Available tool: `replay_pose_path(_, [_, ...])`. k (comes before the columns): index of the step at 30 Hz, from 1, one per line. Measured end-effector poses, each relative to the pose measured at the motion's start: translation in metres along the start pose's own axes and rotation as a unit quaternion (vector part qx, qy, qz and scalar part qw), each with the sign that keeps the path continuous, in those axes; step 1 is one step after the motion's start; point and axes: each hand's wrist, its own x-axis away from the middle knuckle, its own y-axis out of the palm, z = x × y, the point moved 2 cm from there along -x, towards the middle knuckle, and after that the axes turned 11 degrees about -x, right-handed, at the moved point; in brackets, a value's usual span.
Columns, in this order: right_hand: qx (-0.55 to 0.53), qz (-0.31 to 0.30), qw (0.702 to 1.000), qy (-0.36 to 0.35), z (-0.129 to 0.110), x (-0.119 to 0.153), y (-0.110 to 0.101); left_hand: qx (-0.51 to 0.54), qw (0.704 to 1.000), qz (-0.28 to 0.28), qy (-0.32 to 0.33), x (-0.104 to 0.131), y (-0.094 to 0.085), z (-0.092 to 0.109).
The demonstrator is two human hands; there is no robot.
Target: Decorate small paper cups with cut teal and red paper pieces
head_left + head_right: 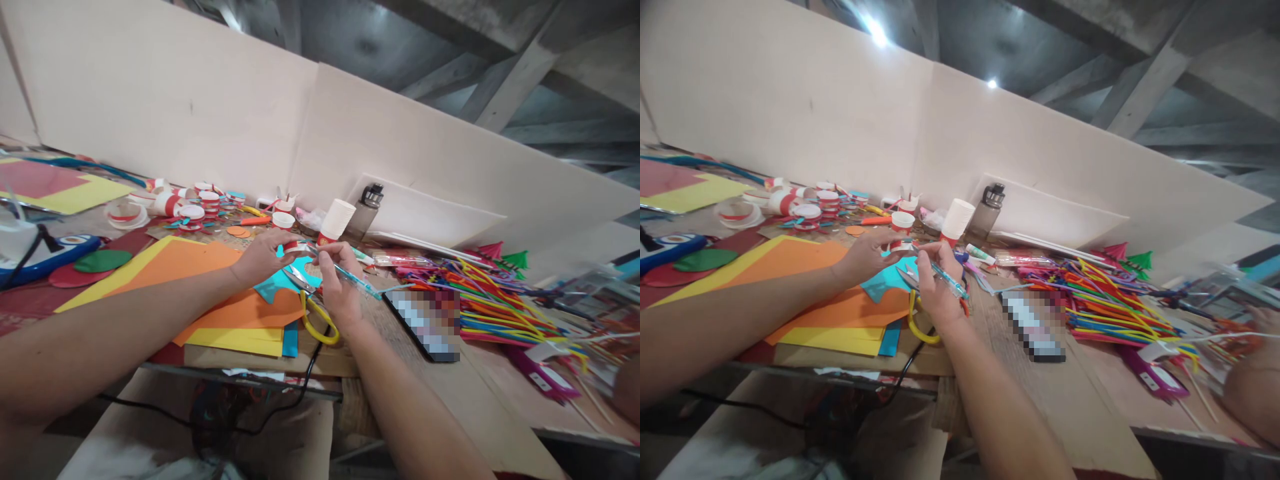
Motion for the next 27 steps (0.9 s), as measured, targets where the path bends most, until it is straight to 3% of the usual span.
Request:
replay_pose_path(10, [0.002, 0.005, 1.0, 0.001, 0.0003, 0.0007, 0.0005, -0.017, 0.999, -0.002, 0.028, -0.0006, -0.0011, 0.0033])
replay_pose_path(27, [0.013, 0.004, 1.0, 0.002, 0.0019, 0.0008, 0.0, -0.002, 1.0, -0.018, 0.009, -0.0013, -0.0027, 0.0063])
